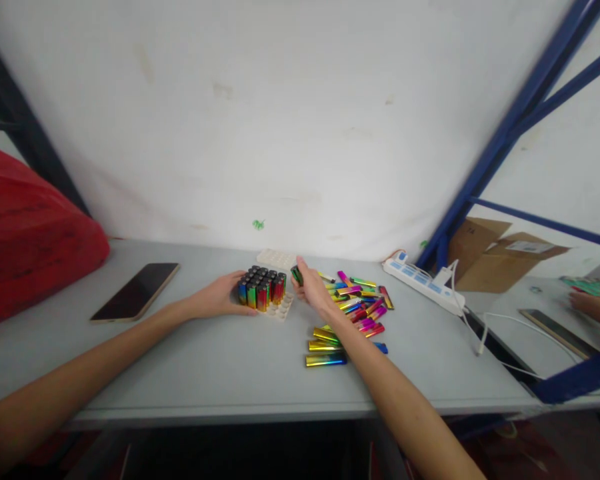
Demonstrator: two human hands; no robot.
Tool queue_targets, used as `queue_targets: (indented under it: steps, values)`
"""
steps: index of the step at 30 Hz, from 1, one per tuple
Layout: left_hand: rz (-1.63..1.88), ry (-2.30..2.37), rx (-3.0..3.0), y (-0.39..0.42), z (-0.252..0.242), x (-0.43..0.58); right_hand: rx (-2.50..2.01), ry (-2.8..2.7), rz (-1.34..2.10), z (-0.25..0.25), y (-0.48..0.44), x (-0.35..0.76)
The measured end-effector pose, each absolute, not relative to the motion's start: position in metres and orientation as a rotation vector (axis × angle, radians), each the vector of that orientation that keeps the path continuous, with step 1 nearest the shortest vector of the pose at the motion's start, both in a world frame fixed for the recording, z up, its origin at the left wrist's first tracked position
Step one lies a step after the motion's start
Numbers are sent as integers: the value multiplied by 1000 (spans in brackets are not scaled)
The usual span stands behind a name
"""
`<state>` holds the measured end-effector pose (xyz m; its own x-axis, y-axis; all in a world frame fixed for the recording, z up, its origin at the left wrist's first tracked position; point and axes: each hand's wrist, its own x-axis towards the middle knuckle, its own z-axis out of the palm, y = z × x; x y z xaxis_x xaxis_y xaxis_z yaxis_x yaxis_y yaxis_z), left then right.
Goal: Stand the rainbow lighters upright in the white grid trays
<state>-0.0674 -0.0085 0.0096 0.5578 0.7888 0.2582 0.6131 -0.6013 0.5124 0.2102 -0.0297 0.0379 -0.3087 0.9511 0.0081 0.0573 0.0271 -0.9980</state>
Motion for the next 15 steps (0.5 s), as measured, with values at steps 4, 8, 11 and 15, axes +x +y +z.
queue_targets:
  steps: [4,8,11,15]
  values:
    - [673,1144,2434,-9,11,-67,-1121,-1510,1281,36,-33,206]
    - [677,1130,2439,-9,11,-68,-1100,-1553,1236,35,-35,206]
    - [675,1131,2445,-9,11,-68,-1073,-1599,1251,35,-34,208]
    - [686,1130,2442,-11,13,-67,-1039,-1686,1207,40,-36,214]
